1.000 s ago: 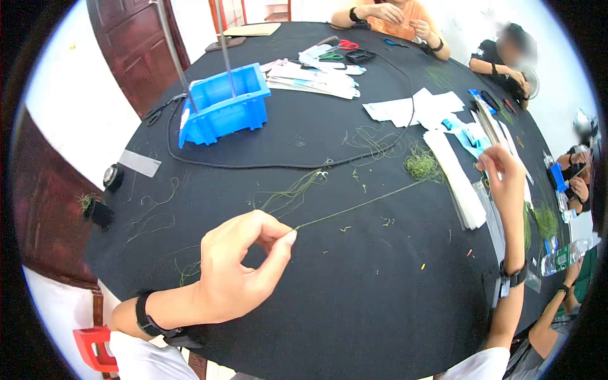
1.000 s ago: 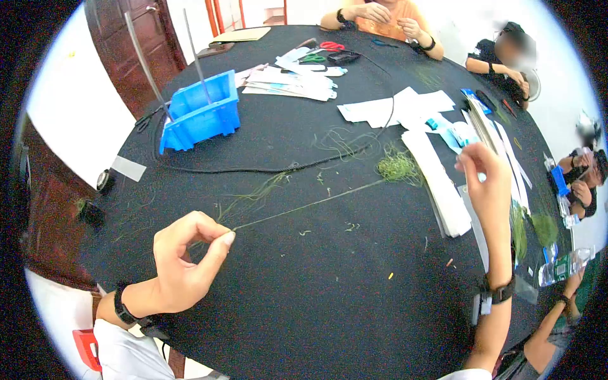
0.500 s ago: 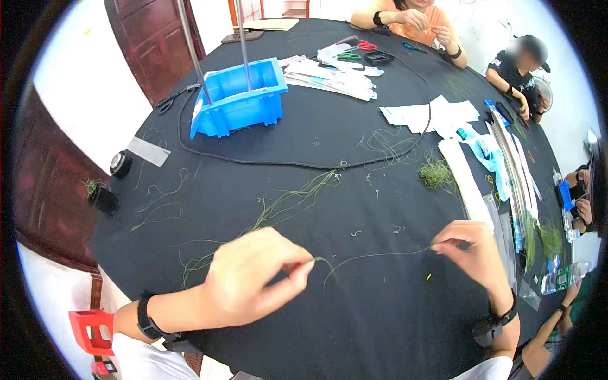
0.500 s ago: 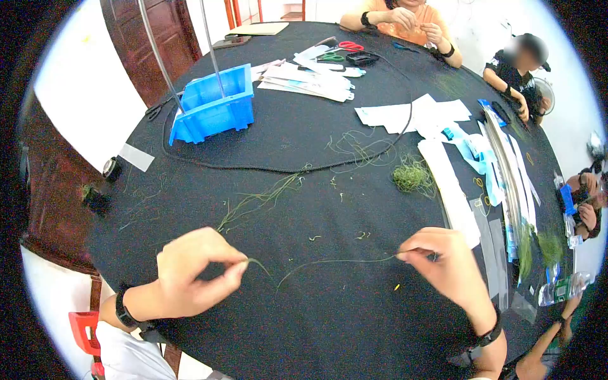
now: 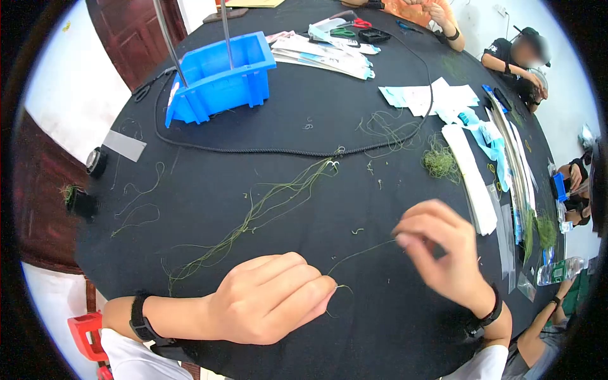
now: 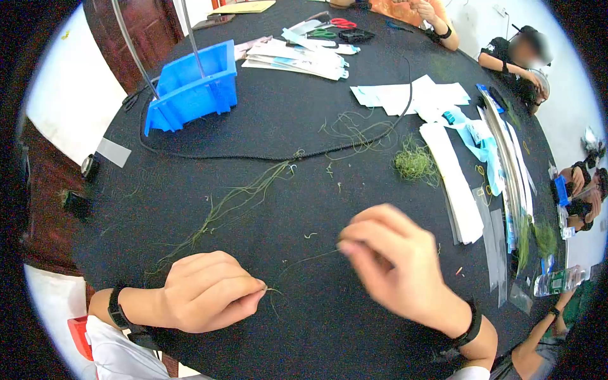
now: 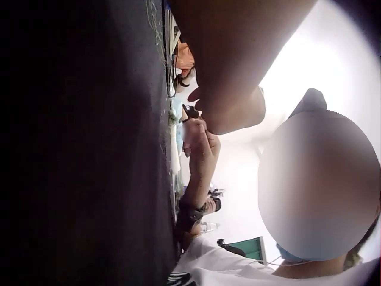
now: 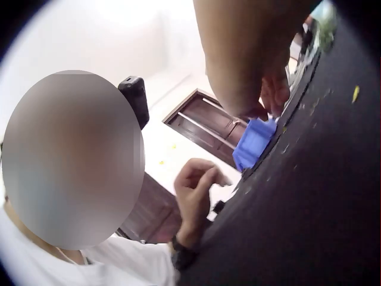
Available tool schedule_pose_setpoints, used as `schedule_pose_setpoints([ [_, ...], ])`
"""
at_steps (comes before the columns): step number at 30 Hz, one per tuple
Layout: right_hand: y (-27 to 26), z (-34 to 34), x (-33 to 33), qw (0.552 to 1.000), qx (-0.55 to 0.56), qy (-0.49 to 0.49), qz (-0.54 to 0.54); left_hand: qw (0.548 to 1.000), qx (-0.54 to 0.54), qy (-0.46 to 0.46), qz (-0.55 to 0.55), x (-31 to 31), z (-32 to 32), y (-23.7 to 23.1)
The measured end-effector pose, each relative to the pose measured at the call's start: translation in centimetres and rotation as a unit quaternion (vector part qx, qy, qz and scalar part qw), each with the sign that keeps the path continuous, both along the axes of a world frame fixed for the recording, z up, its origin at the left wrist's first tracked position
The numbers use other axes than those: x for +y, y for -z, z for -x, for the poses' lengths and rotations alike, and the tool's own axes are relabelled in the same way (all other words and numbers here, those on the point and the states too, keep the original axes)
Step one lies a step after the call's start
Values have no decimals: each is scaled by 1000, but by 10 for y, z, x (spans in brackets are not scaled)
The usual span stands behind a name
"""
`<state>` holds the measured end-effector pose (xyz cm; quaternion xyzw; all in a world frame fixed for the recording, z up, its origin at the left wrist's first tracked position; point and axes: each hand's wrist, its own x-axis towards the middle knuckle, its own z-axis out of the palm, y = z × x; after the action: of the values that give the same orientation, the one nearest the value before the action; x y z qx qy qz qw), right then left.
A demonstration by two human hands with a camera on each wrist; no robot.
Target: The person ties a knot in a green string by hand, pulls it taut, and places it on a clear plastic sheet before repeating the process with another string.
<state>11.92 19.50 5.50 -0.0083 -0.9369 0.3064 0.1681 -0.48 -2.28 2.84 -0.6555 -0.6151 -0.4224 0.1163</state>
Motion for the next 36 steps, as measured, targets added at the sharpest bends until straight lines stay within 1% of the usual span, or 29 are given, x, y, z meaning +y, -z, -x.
schedule_pose_setpoints([
  [1,0,1,-8,992,-62,-32,108,1000,0,0,0,2,-1,2],
  [2,0,3,-16,967,-122,-63,213,1000,2,-1,0,3,-1,3],
  [4,-1,8,-26,906,-205,-117,351,1000,5,-2,-2,5,-2,5],
  [5,-4,12,-29,881,-244,-123,387,1000,6,-4,-5,5,-2,6],
  [8,4,13,-30,859,-242,-141,429,1000,3,-7,-8,4,-1,9],
  [9,3,14,-29,866,-242,-146,413,1000,1,-6,-8,5,0,10],
  [15,9,11,-28,854,-222,-137,450,998,-59,-13,6,7,-1,12],
  [18,10,11,-28,860,-203,-143,446,997,-78,-7,22,6,-1,11],
  [21,16,9,-28,868,-187,-156,432,992,-123,-3,25,7,-3,11],
  [24,14,12,-27,867,-193,-152,434,987,-160,6,26,6,-3,13],
  [27,19,11,-28,874,-173,-161,425,984,-175,-2,23,6,-5,14],
  [30,20,11,-30,871,-172,-158,432,982,-184,2,34,5,-4,12],
  [33,20,10,-30,868,-178,-157,435,968,-246,17,53,4,-4,11],
  [36,22,11,-30,871,-171,-157,433,934,-340,24,111,1,-5,7],
])
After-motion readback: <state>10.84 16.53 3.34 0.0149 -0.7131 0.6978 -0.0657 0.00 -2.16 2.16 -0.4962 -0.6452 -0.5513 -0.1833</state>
